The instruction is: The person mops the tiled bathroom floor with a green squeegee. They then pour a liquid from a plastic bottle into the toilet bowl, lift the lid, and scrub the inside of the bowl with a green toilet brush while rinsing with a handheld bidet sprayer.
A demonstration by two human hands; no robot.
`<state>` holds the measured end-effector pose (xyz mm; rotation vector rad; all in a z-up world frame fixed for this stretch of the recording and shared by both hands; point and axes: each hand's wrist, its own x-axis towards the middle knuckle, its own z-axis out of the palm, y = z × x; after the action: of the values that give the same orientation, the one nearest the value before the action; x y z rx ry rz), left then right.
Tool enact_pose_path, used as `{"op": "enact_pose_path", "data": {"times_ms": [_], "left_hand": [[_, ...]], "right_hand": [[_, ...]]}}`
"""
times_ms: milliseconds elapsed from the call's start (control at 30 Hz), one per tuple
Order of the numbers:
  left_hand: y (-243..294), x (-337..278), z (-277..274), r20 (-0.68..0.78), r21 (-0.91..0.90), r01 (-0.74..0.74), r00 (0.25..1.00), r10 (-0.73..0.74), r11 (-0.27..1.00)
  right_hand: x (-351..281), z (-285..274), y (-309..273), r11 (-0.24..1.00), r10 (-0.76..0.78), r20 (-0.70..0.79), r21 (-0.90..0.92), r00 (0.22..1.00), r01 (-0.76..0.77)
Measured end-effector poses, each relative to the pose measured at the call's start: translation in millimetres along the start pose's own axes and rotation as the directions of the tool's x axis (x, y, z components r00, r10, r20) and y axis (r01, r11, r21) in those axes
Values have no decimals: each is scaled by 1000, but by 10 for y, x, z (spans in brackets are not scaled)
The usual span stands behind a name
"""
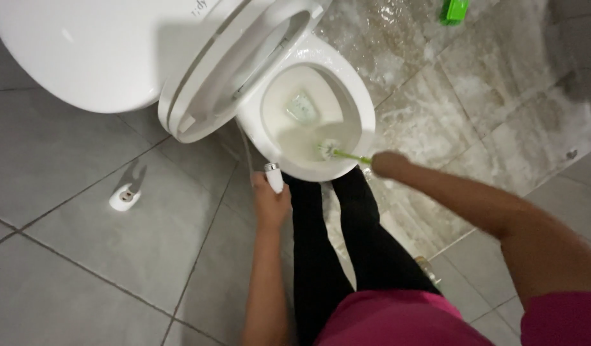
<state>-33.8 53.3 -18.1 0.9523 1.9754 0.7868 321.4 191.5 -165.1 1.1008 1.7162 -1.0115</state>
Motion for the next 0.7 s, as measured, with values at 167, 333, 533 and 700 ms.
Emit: {"op": "enact_pose_path", "data": {"times_ms": [167,333,533,700], "left_hand": [[349,237,-113,11,132,225,973,-228,965],[513,296,-106,-9,118,192,981,-193,974],[158,-29,188,36,123,130,990,-135,984],[221,-343,275,81,179,64,994,-80,982]], "right_hand": [[469,-1628,-321,832,162,-174,-505,971,-230],[1234,-864,-1091,982,-146,-532,-179,834,58],[-127,568,-1241,961,-242,-329,47,913,271],[111,308,-1065,987,-161,-268,-67,950,148]]}}
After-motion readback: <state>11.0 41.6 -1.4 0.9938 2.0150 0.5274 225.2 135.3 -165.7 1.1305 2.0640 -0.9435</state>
